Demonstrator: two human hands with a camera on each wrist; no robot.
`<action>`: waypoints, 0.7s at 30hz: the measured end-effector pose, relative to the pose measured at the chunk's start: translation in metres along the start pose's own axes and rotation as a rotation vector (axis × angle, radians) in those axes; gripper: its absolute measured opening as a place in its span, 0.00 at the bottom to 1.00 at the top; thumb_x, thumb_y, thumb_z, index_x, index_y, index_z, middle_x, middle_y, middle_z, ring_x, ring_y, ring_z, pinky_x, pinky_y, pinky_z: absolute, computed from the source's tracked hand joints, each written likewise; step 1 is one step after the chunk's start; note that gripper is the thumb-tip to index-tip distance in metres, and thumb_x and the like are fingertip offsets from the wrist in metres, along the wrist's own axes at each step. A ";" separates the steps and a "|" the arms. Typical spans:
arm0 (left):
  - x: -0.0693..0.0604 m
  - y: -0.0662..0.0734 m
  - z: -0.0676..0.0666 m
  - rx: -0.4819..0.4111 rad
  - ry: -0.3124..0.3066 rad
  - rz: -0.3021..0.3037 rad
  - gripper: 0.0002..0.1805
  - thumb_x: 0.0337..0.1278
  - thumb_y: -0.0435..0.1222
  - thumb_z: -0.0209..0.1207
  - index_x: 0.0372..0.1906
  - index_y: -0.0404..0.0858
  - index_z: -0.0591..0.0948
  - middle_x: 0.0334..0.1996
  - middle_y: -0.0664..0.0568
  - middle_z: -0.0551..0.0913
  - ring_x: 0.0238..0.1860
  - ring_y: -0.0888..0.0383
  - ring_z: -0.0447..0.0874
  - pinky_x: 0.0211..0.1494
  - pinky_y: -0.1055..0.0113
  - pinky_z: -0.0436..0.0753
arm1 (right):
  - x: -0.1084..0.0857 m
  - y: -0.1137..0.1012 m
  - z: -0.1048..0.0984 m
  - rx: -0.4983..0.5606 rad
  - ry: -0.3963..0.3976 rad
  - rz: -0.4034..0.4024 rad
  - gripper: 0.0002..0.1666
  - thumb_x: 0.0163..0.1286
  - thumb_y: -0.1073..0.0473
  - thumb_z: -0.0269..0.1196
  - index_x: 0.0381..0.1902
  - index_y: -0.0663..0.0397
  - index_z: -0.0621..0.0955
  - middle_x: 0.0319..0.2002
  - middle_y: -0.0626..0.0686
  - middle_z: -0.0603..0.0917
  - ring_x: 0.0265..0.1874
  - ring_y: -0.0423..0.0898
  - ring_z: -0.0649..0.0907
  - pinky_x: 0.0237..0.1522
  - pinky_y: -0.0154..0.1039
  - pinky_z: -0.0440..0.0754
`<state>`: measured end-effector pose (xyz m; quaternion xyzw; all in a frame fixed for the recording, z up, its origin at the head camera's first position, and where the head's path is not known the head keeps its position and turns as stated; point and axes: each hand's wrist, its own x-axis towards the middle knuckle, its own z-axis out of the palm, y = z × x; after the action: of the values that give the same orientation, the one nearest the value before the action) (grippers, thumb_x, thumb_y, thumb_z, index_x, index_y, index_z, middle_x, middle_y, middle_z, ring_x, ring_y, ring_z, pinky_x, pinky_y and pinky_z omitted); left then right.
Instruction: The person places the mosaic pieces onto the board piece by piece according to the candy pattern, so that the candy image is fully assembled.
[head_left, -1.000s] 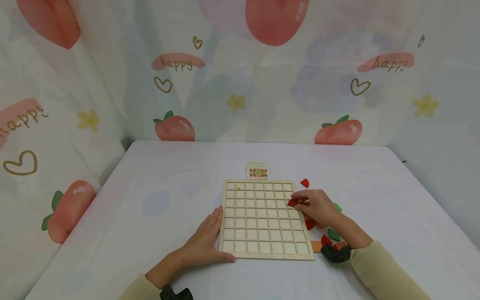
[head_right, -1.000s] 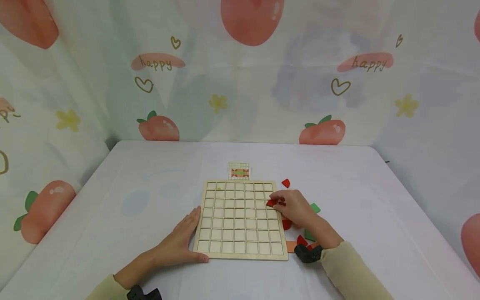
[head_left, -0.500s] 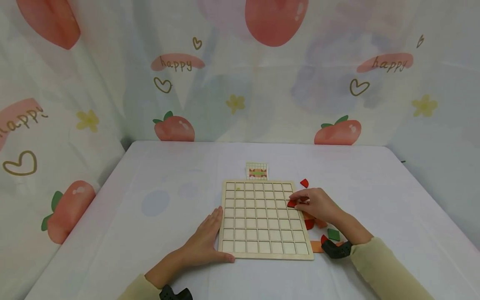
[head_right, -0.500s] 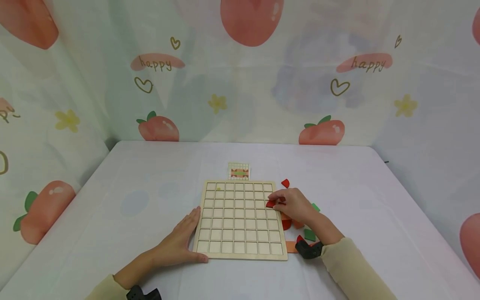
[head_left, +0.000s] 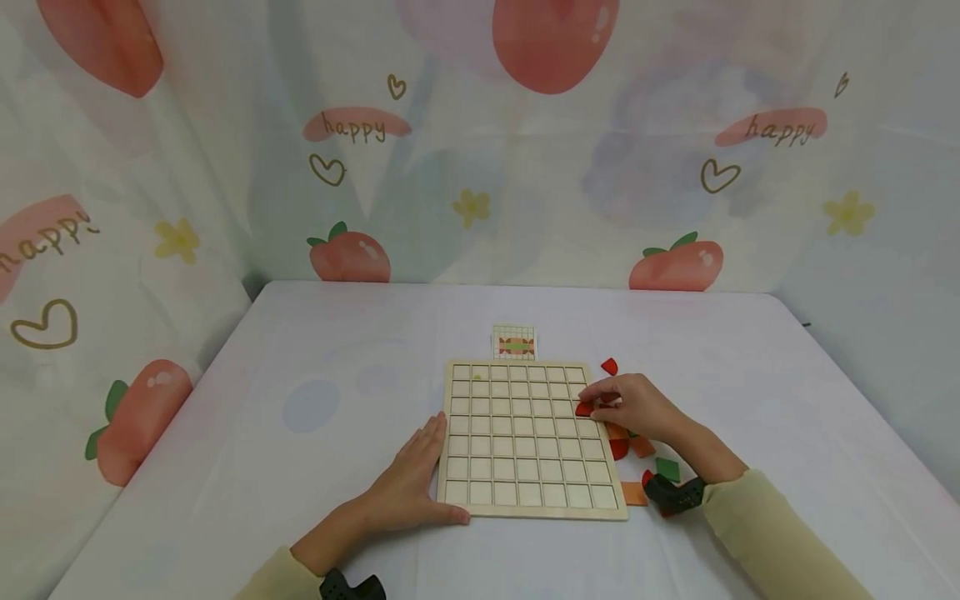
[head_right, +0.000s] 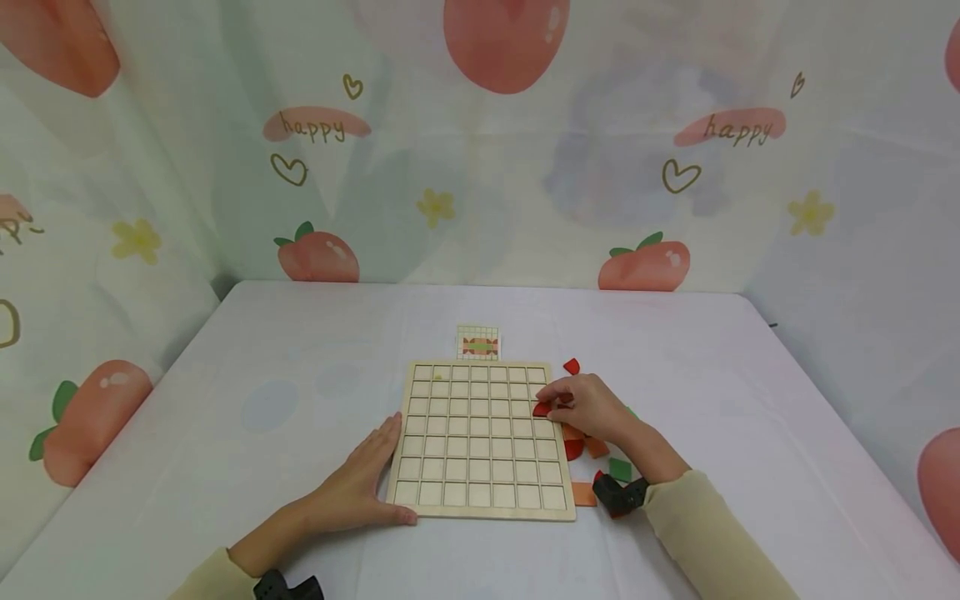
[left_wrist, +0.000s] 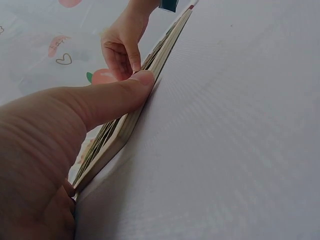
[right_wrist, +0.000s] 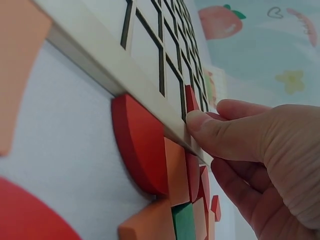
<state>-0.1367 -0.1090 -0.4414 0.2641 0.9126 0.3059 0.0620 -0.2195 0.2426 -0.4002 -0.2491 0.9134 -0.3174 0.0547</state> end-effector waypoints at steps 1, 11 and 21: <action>0.000 0.000 0.000 -0.002 -0.001 -0.001 0.70 0.32 0.67 0.63 0.70 0.30 0.40 0.71 0.42 0.41 0.71 0.52 0.36 0.69 0.54 0.44 | 0.000 0.000 0.000 0.006 -0.003 0.004 0.14 0.55 0.68 0.67 0.41 0.60 0.83 0.36 0.49 0.84 0.36 0.47 0.81 0.36 0.36 0.81; -0.002 0.005 -0.003 -0.009 -0.005 -0.005 0.70 0.33 0.65 0.64 0.70 0.29 0.39 0.71 0.42 0.40 0.71 0.51 0.36 0.69 0.54 0.43 | 0.000 0.001 -0.002 0.031 -0.021 0.010 0.14 0.55 0.67 0.67 0.42 0.60 0.83 0.38 0.51 0.84 0.37 0.48 0.81 0.36 0.33 0.80; -0.001 0.003 -0.001 -0.005 -0.005 -0.008 0.70 0.32 0.66 0.63 0.70 0.30 0.40 0.71 0.43 0.40 0.71 0.52 0.36 0.69 0.54 0.44 | -0.004 0.001 0.000 0.030 0.006 0.070 0.15 0.56 0.65 0.67 0.44 0.57 0.84 0.38 0.48 0.84 0.40 0.47 0.80 0.40 0.39 0.80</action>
<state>-0.1353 -0.1083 -0.4386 0.2612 0.9127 0.3072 0.0661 -0.2165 0.2447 -0.4011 -0.2150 0.9169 -0.3296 0.0665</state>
